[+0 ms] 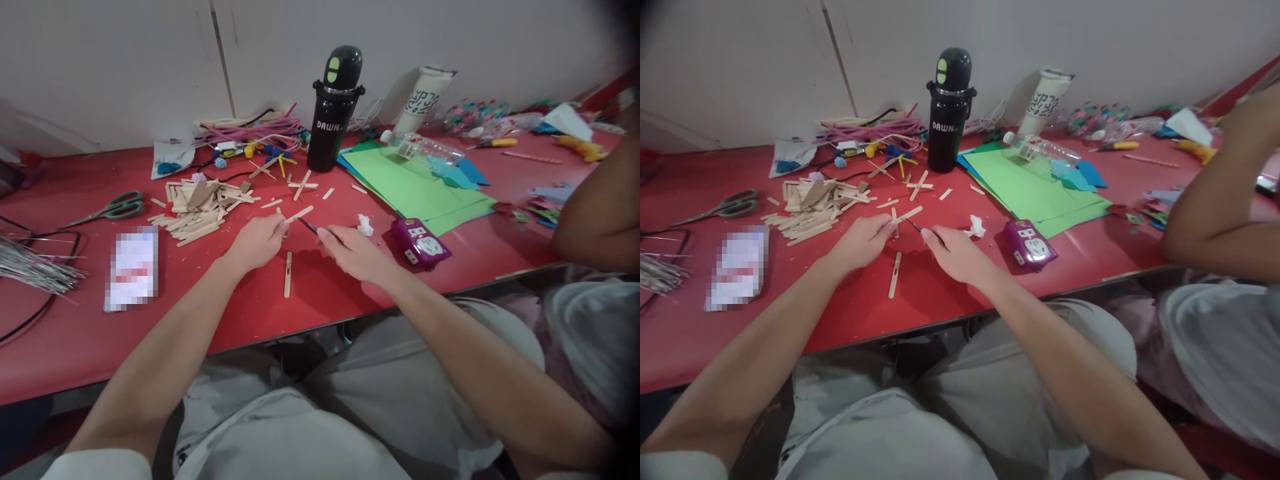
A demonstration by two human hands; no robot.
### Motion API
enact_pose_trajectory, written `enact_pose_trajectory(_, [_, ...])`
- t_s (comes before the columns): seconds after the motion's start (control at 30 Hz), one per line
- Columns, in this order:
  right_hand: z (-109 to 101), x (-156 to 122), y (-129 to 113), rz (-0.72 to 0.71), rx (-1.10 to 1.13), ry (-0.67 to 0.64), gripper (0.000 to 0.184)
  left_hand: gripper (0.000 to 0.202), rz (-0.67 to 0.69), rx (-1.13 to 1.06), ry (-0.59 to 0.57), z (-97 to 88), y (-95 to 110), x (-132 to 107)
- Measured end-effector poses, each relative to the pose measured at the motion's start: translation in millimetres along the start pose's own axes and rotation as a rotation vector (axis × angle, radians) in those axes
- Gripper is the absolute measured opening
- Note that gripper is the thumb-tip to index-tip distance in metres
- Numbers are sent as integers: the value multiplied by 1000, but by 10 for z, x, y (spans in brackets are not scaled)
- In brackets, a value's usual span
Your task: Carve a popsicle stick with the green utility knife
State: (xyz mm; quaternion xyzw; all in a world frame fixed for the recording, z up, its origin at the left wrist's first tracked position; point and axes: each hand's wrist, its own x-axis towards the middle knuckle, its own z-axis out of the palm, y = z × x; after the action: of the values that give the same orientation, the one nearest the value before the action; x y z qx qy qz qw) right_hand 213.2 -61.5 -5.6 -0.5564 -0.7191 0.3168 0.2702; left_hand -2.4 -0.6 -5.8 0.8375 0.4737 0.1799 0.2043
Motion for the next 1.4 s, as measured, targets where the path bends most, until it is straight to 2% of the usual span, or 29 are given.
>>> enact_pose_trajectory(0.47, [-3,4,-14,23,9,-11,42,36,1,-1,-7,2,1,-1])
enact_pose_trajectory(0.87, [17,28,-54,-11,-139,-9,37,32,29,56,44,46,-35,13])
enact_pose_trajectory(0.97, [54,64,-64,38,-190,-22,36,31,67,-21,123,27,-2,8])
enact_pose_trajectory(1.1, [89,125,-63,73,-233,-58,37,32,81,-74,328,-24,40,9])
enact_pose_trajectory(1.23, [83,128,-53,68,-212,-39,38,29,36,0,227,-54,-38,33])
enact_pose_trajectory(1.4, [69,63,-58,41,-165,-16,40,30,-46,46,175,-49,-136,56])
